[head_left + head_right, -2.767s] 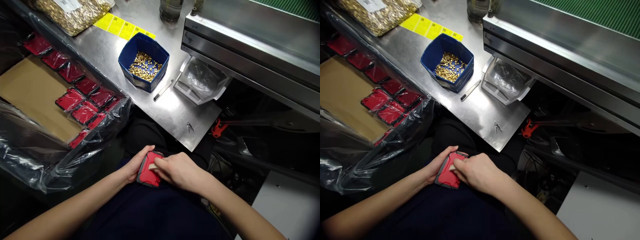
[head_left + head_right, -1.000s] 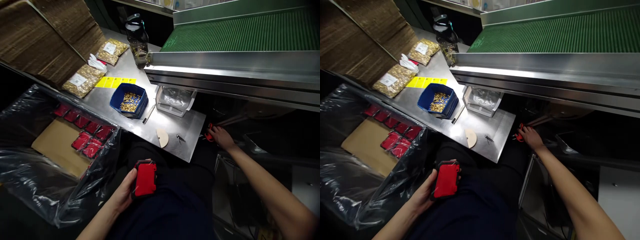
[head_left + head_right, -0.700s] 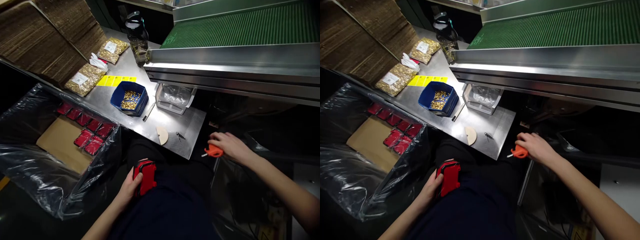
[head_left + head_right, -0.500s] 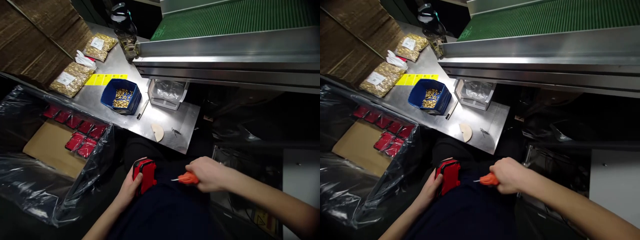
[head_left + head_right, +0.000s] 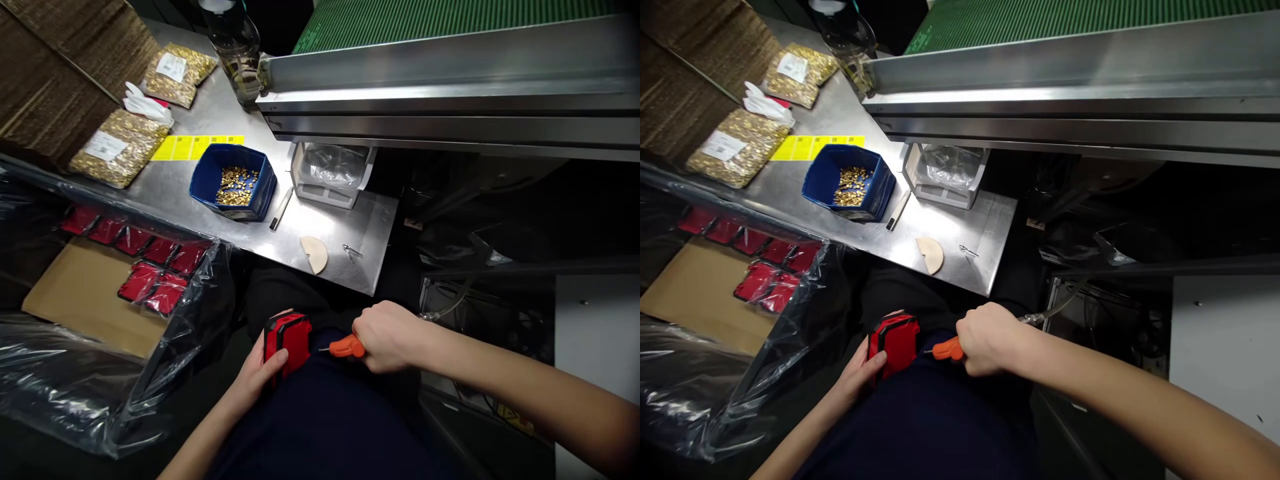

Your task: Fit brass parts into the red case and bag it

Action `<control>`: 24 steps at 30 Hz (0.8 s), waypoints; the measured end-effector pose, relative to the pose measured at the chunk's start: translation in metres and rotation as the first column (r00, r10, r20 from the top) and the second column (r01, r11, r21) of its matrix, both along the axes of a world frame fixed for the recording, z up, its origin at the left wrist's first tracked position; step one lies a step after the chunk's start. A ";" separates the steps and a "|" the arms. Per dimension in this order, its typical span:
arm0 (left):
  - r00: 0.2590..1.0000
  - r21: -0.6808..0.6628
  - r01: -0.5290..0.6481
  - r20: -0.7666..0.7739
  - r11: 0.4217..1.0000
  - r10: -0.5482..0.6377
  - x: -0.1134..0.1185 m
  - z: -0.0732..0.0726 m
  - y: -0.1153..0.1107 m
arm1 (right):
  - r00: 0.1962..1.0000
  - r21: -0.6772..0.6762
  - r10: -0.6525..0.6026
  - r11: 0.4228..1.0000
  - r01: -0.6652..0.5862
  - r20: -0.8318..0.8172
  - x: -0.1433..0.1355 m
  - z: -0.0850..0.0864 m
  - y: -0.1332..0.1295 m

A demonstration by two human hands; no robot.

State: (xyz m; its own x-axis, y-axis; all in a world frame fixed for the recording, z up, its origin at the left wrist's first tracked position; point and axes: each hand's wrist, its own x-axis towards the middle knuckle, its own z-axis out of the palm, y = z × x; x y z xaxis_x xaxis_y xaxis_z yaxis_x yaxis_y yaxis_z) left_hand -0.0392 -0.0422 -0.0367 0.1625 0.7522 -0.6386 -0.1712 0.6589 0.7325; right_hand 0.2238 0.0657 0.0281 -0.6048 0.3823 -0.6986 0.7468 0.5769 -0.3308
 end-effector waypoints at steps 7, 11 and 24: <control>0.988 0.102 0.149 0.019 0.984 -0.152 -0.011 -0.008 -0.001 | 0.998 -0.064 0.032 0.998 -0.028 0.058 -0.005 0.008 0.007; 0.985 0.131 0.174 -0.037 0.976 -0.171 -0.010 -0.004 0.005 | 0.997 -0.061 -0.001 0.998 0.006 0.079 0.001 0.015 0.008; 0.556 0.195 0.762 -0.686 0.618 -0.469 0.011 0.040 0.030 | 0.993 -0.084 -0.084 0.992 0.090 0.077 0.010 0.063 0.007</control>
